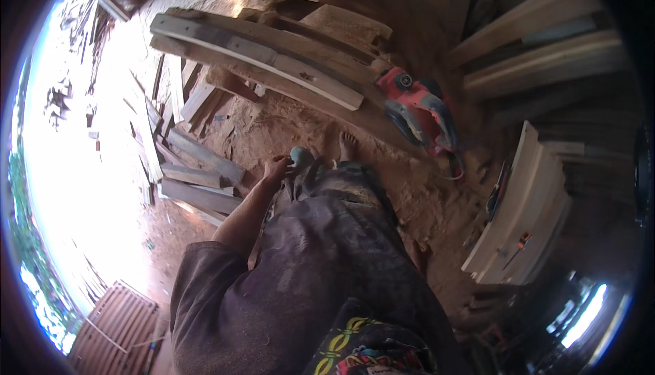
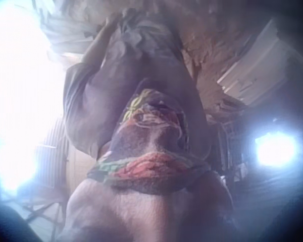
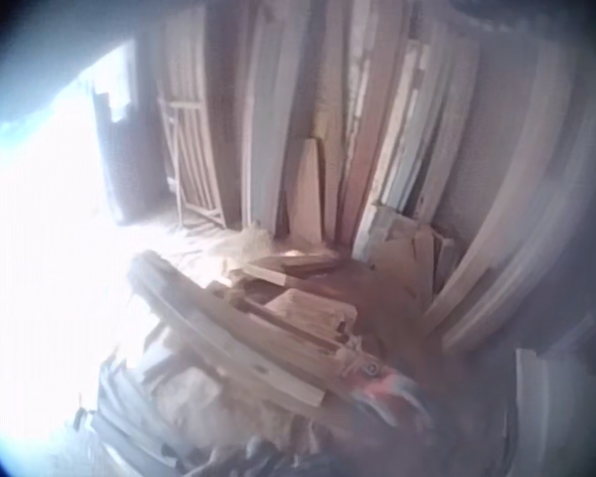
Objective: The person uses a handheld electric sander to smooth the surfaces of a wooden plank. They repeatedly flip the plank to sand different sides and edges, occasionally pausing to inspect the wood or adjust their grip.
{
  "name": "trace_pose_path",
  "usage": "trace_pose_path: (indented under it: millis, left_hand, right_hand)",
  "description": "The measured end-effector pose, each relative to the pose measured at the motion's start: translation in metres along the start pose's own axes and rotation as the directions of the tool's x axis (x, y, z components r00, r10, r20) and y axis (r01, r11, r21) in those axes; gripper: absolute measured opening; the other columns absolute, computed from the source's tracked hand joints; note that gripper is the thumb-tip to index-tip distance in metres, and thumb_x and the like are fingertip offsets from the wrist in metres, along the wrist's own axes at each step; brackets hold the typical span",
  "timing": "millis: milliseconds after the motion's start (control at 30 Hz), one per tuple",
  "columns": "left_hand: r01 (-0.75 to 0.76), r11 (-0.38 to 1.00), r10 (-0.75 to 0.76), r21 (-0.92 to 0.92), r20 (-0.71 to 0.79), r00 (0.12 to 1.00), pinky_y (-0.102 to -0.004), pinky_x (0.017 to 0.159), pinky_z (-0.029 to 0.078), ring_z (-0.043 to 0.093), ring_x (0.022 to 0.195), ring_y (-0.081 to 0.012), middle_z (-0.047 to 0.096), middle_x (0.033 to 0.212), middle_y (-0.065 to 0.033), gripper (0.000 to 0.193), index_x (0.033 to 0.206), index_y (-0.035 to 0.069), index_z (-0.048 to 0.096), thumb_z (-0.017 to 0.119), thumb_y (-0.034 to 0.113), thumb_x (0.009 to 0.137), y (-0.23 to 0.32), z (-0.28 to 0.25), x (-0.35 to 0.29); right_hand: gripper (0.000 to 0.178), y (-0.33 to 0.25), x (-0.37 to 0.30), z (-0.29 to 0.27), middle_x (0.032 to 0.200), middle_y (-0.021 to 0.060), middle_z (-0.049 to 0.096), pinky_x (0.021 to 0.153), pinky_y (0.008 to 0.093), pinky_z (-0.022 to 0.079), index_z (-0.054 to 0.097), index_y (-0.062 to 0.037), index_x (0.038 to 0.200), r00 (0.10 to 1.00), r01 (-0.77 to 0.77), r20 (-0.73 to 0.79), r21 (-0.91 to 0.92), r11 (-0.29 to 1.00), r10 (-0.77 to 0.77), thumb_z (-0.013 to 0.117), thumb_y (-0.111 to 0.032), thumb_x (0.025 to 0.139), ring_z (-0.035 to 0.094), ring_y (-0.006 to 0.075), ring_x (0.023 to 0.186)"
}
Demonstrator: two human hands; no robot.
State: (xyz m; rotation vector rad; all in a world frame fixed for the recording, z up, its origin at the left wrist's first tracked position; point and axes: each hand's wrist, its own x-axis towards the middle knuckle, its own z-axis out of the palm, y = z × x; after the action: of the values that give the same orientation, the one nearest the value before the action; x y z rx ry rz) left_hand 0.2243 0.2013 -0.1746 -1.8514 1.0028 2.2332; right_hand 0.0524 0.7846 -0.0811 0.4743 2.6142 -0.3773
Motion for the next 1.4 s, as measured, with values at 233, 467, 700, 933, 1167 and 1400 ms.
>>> trace_pose_path:
  millis: [233,467,700,933,1167,1400]
  left_hand:
    - [-0.109,0.978,0.097,-0.179,-0.079,0.992,-0.0334,0.075,0.061,0.075,0.094,-0.0201,0.077,0.11,-0.0109,0.032,0.128,0.001,0.073,0.071,0.018,0.101,-0.006,0.019,0.002]
    - [-0.147,0.886,-0.004,-0.44,-0.324,0.946,-0.0338,0.069,0.06,0.073,0.089,-0.0209,0.075,0.107,-0.0104,0.026,0.123,-0.001,0.069,0.066,0.013,0.101,-0.08,-0.015,-0.047]
    - [-0.225,0.701,-0.121,-0.677,-0.424,0.898,-0.0328,0.063,0.06,0.074,0.08,-0.0202,0.074,0.102,-0.0105,0.025,0.125,0.001,0.066,0.064,0.01,0.101,-0.169,0.012,-0.069]
    - [-0.431,0.862,0.296,-0.266,-0.425,0.855,-0.0295,0.076,0.058,0.074,0.093,-0.0145,0.077,0.114,-0.0085,0.042,0.133,0.001,0.069,0.074,0.03,0.104,-0.041,0.098,-0.099]
    - [-0.647,0.68,0.659,-0.345,-0.1,0.746,-0.0394,0.097,0.061,0.069,0.115,-0.0234,0.068,0.132,-0.0153,0.052,0.148,0.002,0.058,0.054,0.043,0.115,0.157,0.195,-0.199]
    - [-0.673,0.301,0.84,-0.676,-0.145,0.522,-0.0418,0.105,0.061,0.072,0.12,-0.0276,0.069,0.132,-0.0184,0.064,0.145,-0.009,0.054,0.052,0.047,0.115,0.266,0.178,-0.291]
  right_hand:
    - [0.048,-0.285,0.017,-0.049,0.106,0.0128,0.077,0.084,0.0321,0.057,0.07,0.0033,0.131,0.613,0.596,0.407,0.323,0.735,-0.677,0.072,-0.038,0.106,0.073,0.0167,0.094]
    - [0.042,-0.488,-0.036,-0.089,0.11,0.01,0.073,0.09,0.0316,0.055,0.069,0.0011,0.132,0.268,0.86,0.253,0.371,0.349,-0.93,0.076,-0.029,0.103,0.07,0.0169,0.103]
    - [0.085,-0.569,-0.034,-0.025,0.134,0.0278,0.068,0.105,0.0532,0.054,0.052,0.0041,0.15,-0.187,0.979,0.225,0.126,-0.162,-0.956,0.085,-0.046,0.089,0.065,0.0446,0.127]
    - [0.093,-0.582,-0.029,0.001,0.144,0.0331,0.062,0.115,0.0506,0.049,0.049,0.0074,0.153,-0.03,0.992,0.447,0.12,0.027,-0.894,0.088,-0.04,0.084,0.062,0.0461,0.134]
    - [0.095,-0.619,-0.131,-0.109,0.143,0.0339,0.063,0.115,0.0448,0.05,0.049,0.0064,0.154,-0.15,0.961,0.427,0.275,-0.03,-0.892,0.089,-0.043,0.084,0.063,0.0413,0.136]
    - [0.072,-0.635,-0.122,-0.154,0.137,0.0201,0.068,0.111,0.0436,0.05,0.046,0.0001,0.159,-0.436,0.628,-0.078,0.687,-0.365,-0.897,0.08,-0.02,0.099,0.067,0.0297,0.126]
